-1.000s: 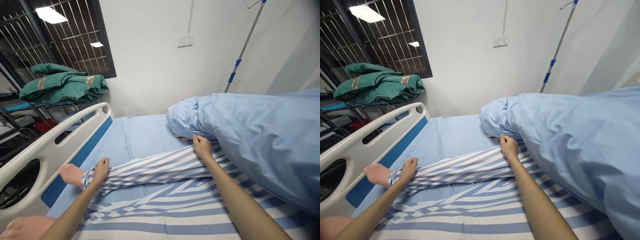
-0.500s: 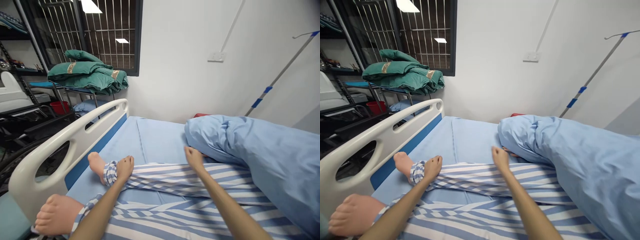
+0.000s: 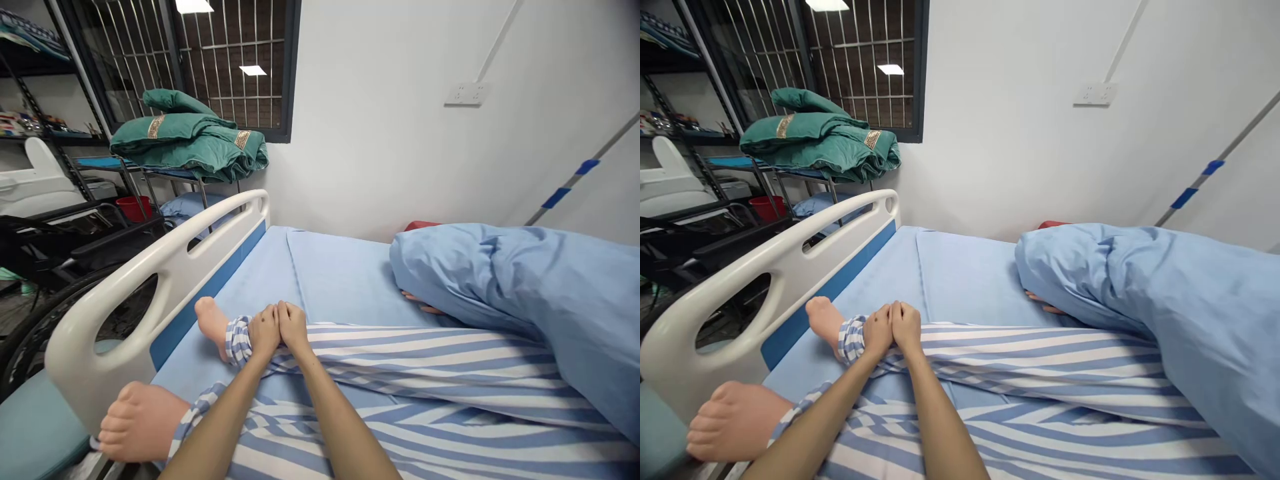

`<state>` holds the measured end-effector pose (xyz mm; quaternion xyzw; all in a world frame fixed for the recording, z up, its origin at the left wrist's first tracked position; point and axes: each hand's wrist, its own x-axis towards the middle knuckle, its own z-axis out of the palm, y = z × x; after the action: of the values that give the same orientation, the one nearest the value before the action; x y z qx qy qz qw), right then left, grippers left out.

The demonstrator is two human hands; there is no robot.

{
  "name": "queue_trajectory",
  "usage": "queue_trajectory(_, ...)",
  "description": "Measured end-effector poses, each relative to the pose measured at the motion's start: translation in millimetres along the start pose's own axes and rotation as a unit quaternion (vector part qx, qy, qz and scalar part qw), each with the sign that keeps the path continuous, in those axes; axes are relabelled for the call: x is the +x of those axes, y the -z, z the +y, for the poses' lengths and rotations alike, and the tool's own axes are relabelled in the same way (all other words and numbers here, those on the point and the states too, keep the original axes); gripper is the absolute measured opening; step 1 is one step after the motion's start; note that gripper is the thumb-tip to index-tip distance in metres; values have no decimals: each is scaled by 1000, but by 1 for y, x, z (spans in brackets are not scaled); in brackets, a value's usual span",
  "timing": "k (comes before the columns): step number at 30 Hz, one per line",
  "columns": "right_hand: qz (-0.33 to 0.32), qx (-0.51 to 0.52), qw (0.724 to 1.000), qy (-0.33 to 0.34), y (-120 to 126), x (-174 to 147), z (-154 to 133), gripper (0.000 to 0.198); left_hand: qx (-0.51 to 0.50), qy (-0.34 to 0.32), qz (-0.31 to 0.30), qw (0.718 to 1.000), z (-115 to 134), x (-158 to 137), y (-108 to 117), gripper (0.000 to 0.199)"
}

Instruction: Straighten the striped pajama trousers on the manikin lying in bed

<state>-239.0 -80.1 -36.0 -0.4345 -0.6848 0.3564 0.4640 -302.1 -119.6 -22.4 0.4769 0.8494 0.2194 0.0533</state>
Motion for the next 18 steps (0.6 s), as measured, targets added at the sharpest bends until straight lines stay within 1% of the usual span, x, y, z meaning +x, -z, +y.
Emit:
queue_trajectory(3, -1, 28, 1000, -5, 2, 4, 0, 38, -15, -14, -8, 1000, 0, 5, 4, 38)
queue_trajectory(6, 1, 73, 997, -11, 3, 7, 0, 39, -44, -40, -6, 998, 5, 17, 16, 34)
queue_trajectory(8, -4, 109, 994, -23, 4, 9, 0, 41, -115, -51, 13, 992, 14, 26, 24, 34)
queue_trajectory(10, -7, 142, 989, -42, 6, 11, 0, 45, -227, -30, 32, 973, 25, 32, 26, 35)
queue_trajectory(12, -1, 169, 984, -62, 8, 12, 0, 46, -310, 6, 43, 950, 34, 32, 21, 34)
queue_trajectory(13, 8, 179, 981, -69, 9, 13, 0, 45, -322, 17, 47, 945, 37, 29, 15, 33)
queue_trajectory(14, 17, 187, 979, -75, 10, 13, 0, 44, -314, 22, 51, 948, 38, 25, 8, 33)
queue_trajectory(18, 37, 193, 977, -85, 13, 12, -2, 40, -218, 6, 56, 974, 33, 10, -15, 31)
